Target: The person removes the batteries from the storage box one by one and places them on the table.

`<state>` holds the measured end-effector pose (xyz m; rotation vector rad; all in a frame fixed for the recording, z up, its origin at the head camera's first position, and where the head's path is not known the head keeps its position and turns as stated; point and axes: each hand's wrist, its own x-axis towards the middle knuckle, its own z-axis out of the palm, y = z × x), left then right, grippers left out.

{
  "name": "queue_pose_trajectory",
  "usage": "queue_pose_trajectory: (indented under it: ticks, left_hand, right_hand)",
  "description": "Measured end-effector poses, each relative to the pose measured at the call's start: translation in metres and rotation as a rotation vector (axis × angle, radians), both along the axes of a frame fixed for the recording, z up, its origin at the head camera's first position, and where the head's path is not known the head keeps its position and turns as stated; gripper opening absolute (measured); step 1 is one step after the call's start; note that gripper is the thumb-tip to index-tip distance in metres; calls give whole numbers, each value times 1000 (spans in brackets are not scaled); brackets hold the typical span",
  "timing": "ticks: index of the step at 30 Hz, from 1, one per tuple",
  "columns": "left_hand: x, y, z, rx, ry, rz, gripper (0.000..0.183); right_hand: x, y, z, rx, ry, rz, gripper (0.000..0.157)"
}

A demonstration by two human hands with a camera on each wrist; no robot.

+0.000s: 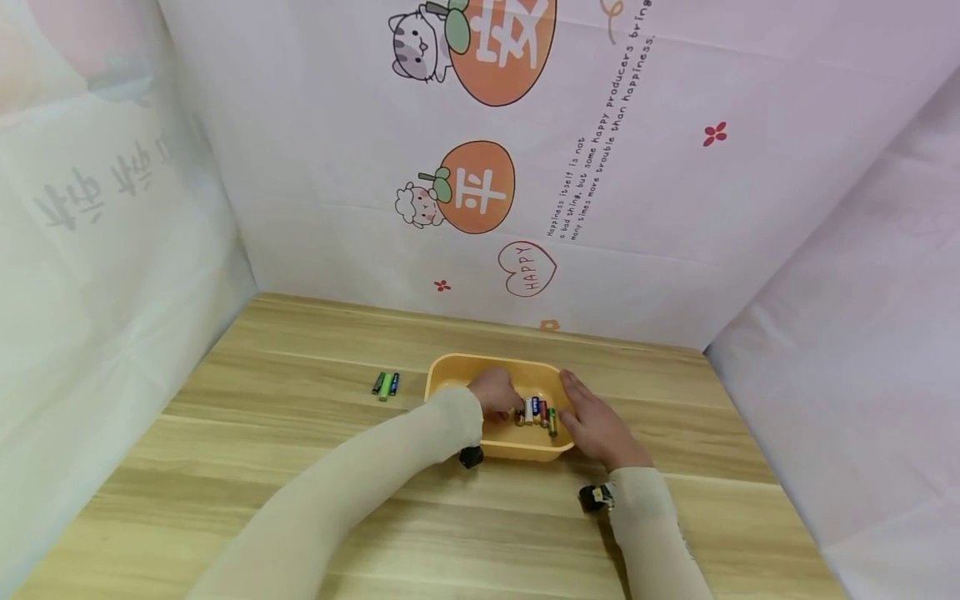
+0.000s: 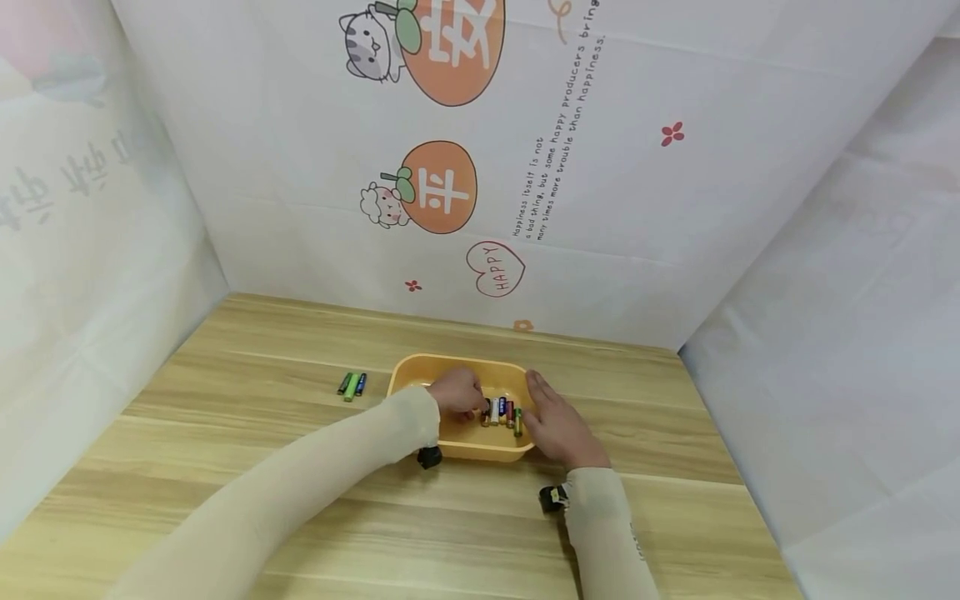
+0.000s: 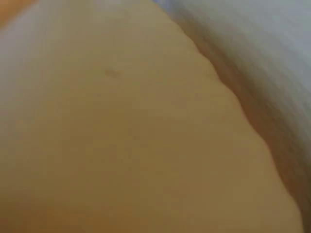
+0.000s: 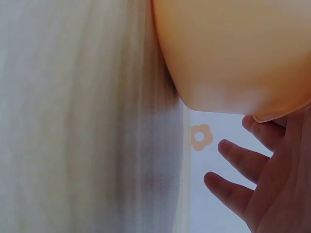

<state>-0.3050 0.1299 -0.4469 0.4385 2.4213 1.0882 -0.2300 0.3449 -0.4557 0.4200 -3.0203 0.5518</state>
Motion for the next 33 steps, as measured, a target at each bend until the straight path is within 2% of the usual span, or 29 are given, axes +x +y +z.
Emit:
queue_pose_trajectory:
  ticks: [4, 6, 9, 19, 24, 29, 33]
  left_hand:
    - [-2, 5, -4, -28, 20, 4, 22]
    - [-2, 7, -5, -39, 27, 0, 20]
    - [5, 8, 5, -68, 32, -22, 14]
    - [12, 8, 14, -215, 101, -93, 25]
    - [12, 7, 11, -256, 127, -131, 28]
    - [12, 2, 8, -201, 107, -152, 30]
    - [13, -6, 15, -91, 63, -178, 36]
  right_hand:
    - [1, -1, 0, -4, 14, 7, 62]
    - [1, -1, 0, -8, 21, 7, 62]
    - [1, -1, 0, -15, 29, 2, 62]
    - [1, -2, 3, -5, 30, -1, 62]
    - [2, -2, 3, -8, 26, -5, 62]
    - [4, -2, 1, -20, 21, -3, 61]
    - [5, -1, 0, -22, 21, -5, 61]
